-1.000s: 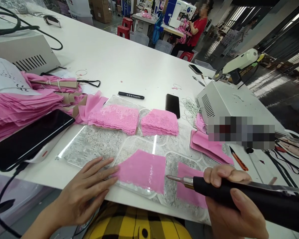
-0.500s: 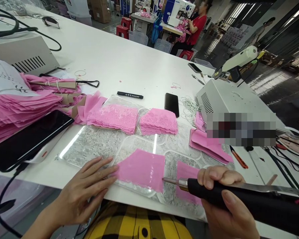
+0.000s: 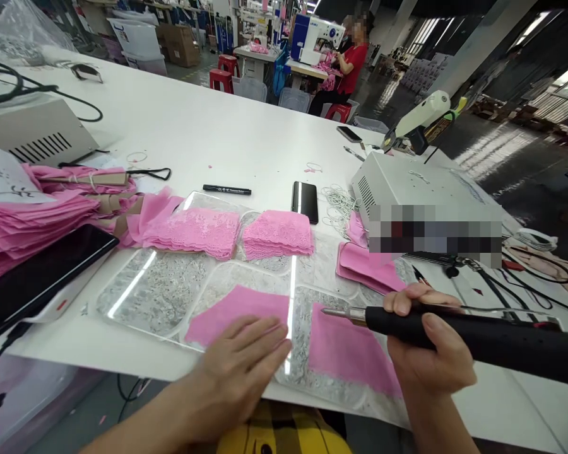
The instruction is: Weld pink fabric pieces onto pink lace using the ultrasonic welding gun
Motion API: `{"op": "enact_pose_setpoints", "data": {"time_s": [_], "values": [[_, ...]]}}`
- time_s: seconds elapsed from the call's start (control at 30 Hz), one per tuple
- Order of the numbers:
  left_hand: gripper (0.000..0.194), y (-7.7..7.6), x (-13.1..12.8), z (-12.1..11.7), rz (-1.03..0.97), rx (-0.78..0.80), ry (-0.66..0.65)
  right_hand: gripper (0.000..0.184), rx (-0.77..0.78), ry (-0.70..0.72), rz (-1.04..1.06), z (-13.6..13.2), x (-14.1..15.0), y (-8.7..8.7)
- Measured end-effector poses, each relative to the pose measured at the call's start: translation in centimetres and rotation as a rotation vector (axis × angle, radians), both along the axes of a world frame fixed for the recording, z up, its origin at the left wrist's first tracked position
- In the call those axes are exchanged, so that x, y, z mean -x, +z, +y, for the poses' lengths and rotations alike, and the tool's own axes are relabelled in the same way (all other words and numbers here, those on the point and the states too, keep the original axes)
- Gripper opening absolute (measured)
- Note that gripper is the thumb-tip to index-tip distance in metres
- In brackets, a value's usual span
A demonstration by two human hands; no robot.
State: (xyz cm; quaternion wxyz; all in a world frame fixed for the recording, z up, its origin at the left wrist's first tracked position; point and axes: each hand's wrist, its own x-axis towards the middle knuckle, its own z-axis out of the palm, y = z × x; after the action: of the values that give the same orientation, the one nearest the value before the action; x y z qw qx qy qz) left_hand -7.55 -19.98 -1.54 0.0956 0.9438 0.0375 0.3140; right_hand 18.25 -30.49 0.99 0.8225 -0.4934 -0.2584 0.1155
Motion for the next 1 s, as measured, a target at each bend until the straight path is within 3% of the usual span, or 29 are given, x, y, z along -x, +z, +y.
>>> {"op": "enact_pose_setpoints", "data": {"time_s": [0.13,0.27,0.47,1.0], "values": [[0.034,-0.6,-5.6,-1.8,0.091,-0.018,-0.061,0.011,-0.035,0.022,0.003,0.1,-0.4,-0.2],[0.032,-2.0,-7.9,-2.3,0.144,-0.052,-0.027,0.011,-0.066,0.04,-0.002,0.2,-0.7,-0.3],[0.028,-3.0,-8.4,-2.3,0.196,-0.064,0.044,0.012,-0.093,0.061,-0.039,0.8,-0.6,-1.1],[0.028,-3.0,-8.5,-2.4,0.165,-0.044,0.051,0.013,-0.064,0.088,-0.056,1.1,-0.1,-1.3]]}}
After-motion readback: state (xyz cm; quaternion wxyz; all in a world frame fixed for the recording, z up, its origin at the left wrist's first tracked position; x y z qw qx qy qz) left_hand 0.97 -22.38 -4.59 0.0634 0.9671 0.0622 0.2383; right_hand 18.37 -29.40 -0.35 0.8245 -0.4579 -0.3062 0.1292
